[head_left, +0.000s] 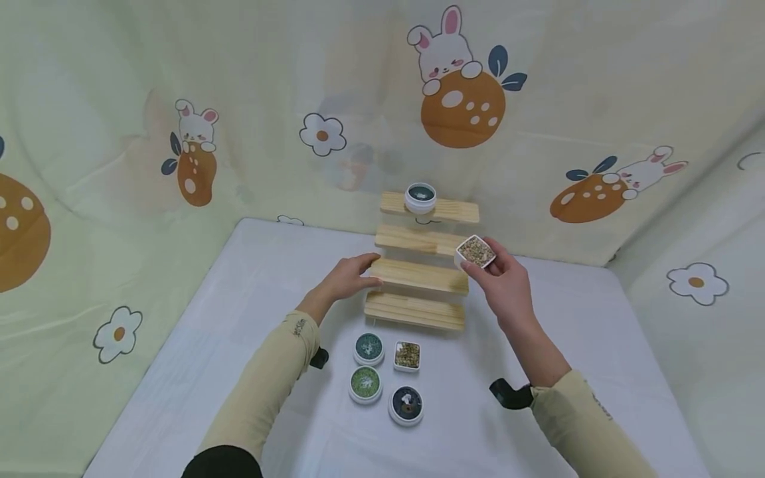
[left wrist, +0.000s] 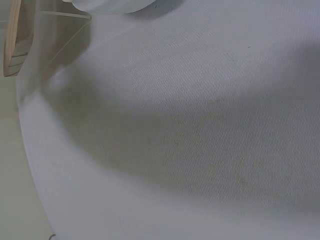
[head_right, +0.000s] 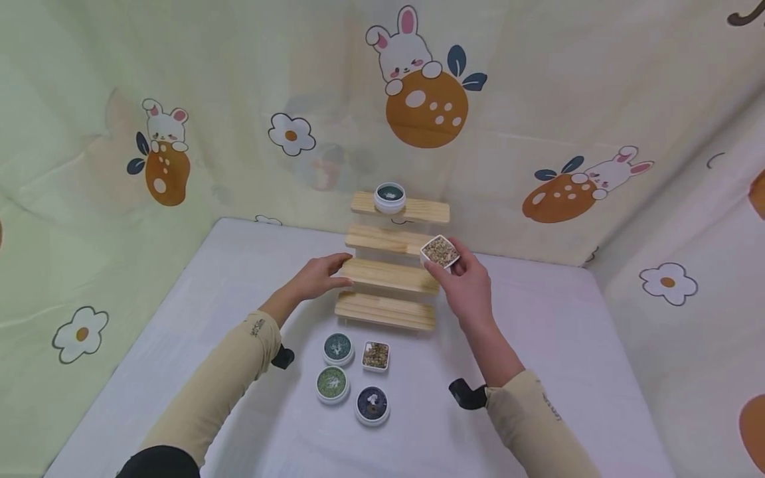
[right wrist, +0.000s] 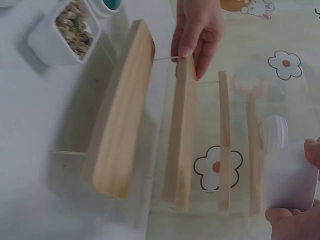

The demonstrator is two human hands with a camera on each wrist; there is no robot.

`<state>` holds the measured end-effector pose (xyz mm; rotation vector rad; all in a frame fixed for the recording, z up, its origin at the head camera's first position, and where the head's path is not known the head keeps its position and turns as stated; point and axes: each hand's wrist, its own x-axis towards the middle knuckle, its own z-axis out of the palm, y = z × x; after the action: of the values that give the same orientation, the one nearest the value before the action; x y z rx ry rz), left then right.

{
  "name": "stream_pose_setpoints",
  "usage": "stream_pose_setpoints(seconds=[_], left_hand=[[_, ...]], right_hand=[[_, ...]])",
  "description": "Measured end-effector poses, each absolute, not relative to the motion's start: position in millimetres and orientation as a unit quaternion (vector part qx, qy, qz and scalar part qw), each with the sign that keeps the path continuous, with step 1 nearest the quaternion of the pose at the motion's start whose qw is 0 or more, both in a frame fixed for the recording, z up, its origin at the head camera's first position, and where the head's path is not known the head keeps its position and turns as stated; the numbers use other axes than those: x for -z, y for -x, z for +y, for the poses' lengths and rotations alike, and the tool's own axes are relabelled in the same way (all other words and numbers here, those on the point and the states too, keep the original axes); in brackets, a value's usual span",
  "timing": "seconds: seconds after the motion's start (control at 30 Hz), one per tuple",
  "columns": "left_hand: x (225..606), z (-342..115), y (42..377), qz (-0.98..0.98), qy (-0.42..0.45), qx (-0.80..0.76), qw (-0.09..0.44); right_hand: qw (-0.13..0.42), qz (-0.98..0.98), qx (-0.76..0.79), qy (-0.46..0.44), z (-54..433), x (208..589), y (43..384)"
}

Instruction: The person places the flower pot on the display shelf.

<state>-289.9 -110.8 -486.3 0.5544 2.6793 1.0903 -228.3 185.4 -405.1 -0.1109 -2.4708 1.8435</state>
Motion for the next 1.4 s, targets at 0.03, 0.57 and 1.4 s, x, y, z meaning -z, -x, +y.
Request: stream_pose_setpoints(seconds=[0.03, 0.57, 1.4], left_hand=[[486.8, -111.6, 289.5, 0.906, -0.186, -0.368, 0.098], [489.8, -114.5, 286.2, 0.906, -0.182, -0.372, 0.093], [485.7, -109.9, 288.1, 0.905, -0.191, -0.369, 0.094]], right_hand=[[0.029, -0.800, -0.598, 0.039, 183.8, 403.2, 232.0], [0.052, -0.795, -0.601, 0.059, 168.2, 388.1, 273.2], [0.080, -0.808, -0.573, 0.108, 157.0, 372.5, 321.6]])
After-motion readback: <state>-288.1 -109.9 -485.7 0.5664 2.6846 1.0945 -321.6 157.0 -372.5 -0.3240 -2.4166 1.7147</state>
